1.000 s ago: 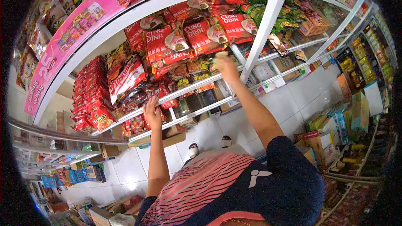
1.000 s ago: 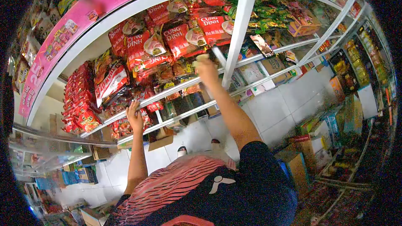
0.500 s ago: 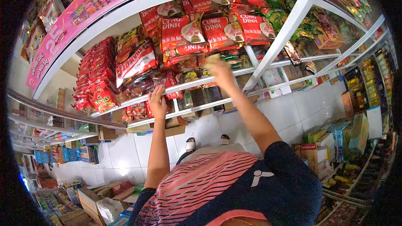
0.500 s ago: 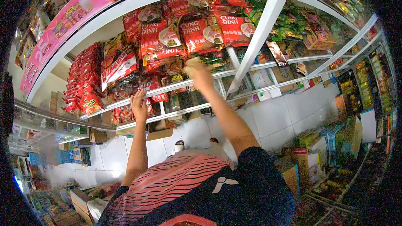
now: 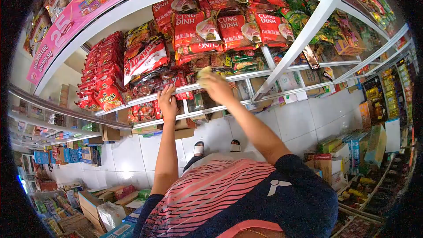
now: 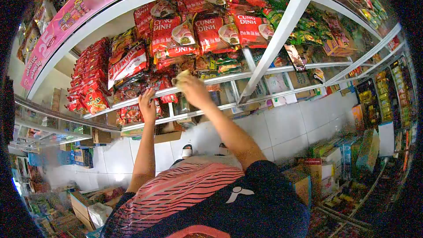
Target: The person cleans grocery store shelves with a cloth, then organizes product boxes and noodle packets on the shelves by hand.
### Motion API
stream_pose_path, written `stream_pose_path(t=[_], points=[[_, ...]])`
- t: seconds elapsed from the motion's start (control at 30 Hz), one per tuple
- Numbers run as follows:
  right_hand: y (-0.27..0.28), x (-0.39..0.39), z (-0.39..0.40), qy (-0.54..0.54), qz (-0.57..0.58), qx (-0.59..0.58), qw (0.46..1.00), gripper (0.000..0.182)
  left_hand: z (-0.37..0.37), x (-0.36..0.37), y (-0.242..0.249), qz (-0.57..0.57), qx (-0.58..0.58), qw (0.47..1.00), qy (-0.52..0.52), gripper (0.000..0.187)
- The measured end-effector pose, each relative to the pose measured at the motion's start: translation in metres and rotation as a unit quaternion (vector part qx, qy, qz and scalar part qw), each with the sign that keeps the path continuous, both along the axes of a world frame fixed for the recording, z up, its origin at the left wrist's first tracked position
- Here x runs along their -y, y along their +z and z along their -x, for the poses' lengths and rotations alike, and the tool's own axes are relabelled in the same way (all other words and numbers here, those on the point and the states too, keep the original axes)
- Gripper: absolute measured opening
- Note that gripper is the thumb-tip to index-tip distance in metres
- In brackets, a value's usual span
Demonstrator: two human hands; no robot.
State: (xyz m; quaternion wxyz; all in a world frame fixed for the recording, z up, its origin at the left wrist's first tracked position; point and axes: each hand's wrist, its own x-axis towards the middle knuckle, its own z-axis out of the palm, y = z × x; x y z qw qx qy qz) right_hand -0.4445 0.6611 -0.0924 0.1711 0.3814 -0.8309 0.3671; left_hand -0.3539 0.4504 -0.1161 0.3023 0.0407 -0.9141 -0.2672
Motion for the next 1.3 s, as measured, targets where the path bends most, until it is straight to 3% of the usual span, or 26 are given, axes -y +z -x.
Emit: stream_pose_path(t=[0.03,0.1,0.17,0.2,0.3,0.33,0.37,0.4,0.5,0.57,0.6,0.63,0.67,0.7,0.73,0.77,0.83,0.9,1.0,1.03,1.07,1.1,1.17,1.23,1.27,1.3], points=[[0.005,-0.021,0.007,-0.023,-0.04,0.061,0.997,0.028,0.0,0.001,0.0,-0.008,-0.006,1.0,-0.003,0.039],[-0.007,-0.066,0.044,-0.051,0.043,-0.016,0.998,0.03,-0.001,0.001,0.002,-0.009,-0.003,1.0,-0.006,0.039],[-0.006,-0.107,0.064,-0.219,0.028,0.077,0.972,0.029,-0.001,0.001,0.003,-0.013,-0.003,1.0,-0.007,0.039],[-0.002,-0.117,0.069,-0.245,0.047,0.009,0.968,0.028,-0.001,0.001,0.004,-0.011,0.001,1.0,-0.01,0.039],[0.005,-0.1,0.067,-0.323,0.028,0.015,0.946,0.026,-0.001,0.0,0.004,-0.014,0.001,1.0,-0.006,0.036],[0.002,-0.083,0.064,-0.276,0.039,-0.006,0.96,0.025,-0.001,0.0,0.005,-0.016,-0.002,1.0,-0.004,0.033],[0.007,-0.063,0.057,-0.234,-0.051,0.097,0.966,0.026,-0.002,0.0,0.005,-0.016,-0.002,1.0,-0.004,0.033],[0.001,-0.039,0.045,-0.178,0.021,0.022,0.983,0.028,-0.002,0.0,0.005,-0.017,-0.001,1.0,-0.006,0.035],[0.006,0.013,0.008,-0.049,-0.02,0.053,0.997,0.03,0.0,-0.001,0.005,-0.017,0.002,1.0,-0.011,0.039],[-0.015,0.006,0.025,0.031,0.037,0.032,0.998,0.027,-0.003,0.002,0.004,-0.012,0.008,1.0,-0.011,0.039],[0.007,-0.016,0.028,0.049,0.024,0.031,0.998,0.029,-0.002,0.003,0.004,-0.015,0.017,1.0,-0.011,0.039],[0.01,-0.036,0.038,0.001,0.029,0.031,0.999,0.029,-0.001,0.003,0.004,-0.018,0.024,0.999,-0.012,0.039],[-0.034,-0.057,0.071,0.0,0.178,0.147,0.973,0.028,-0.002,0.002,0.007,-0.018,0.025,0.999,-0.013,0.038],[0.019,-0.083,0.057,-0.107,0.109,0.23,0.961,0.028,-0.002,0.002,0.007,-0.019,0.023,1.0,-0.01,0.038],[0.0,-0.107,0.072,-0.153,0.107,0.044,0.981,0.029,-0.002,0.001,0.008,-0.02,0.021,1.0,-0.009,0.038],[0.0,-0.123,0.076,-0.229,0.013,0.052,0.972,0.03,-0.003,0.001,0.008,-0.023,0.021,1.0,-0.007,0.038],[-0.014,-0.116,0.084,-0.327,0.003,-0.036,0.944,0.027,-0.003,0.0,0.008,-0.031,0.012,0.999,-0.006,0.035],[0.001,-0.081,0.061,-0.253,0.016,0.035,0.967,0.031,-0.003,-0.001,0.008,-0.034,0.004,0.999,0.0,0.035],[0.002,-0.004,0.016,-0.103,0.032,-0.024,0.994,0.031,-0.002,-0.001,0.004,-0.031,-0.018,0.999,-0.004,0.035],[0.004,0.015,0.0,-0.076,-0.033,0.027,0.996,0.032,-0.001,0.0,0.004,-0.027,-0.029,0.999,-0.008,0.035],[0.001,0.029,-0.006,0.012,0.006,0.009,1.0,0.031,0.0,0.0,0.003,-0.026,-0.029,0.999,-0.007,0.036],[0.007,0.032,-0.015,0.037,-0.019,0.067,0.997,0.029,-0.001,0.001,0.003,-0.024,-0.021,0.999,-0.006,0.036],[0.005,0.029,-0.009,0.118,0.057,0.169,0.977,0.027,-0.001,0.002,0.002,-0.024,-0.029,0.999,-0.007,0.037],[0.046,0.008,-0.006,0.028,0.157,0.056,0.986,0.029,-0.002,0.001,0.008,-0.019,-0.009,1.0,-0.005,0.035],[0.087,-0.003,-0.002,0.004,0.254,-0.06,0.965,0.027,-0.001,0.002,0.006,-0.033,-0.008,0.999,-0.005,0.034],[0.114,-0.01,0.007,0.048,0.412,0.029,0.909,0.027,0.0,0.002,0.004,-0.05,-0.004,0.999,-0.005,0.032]])
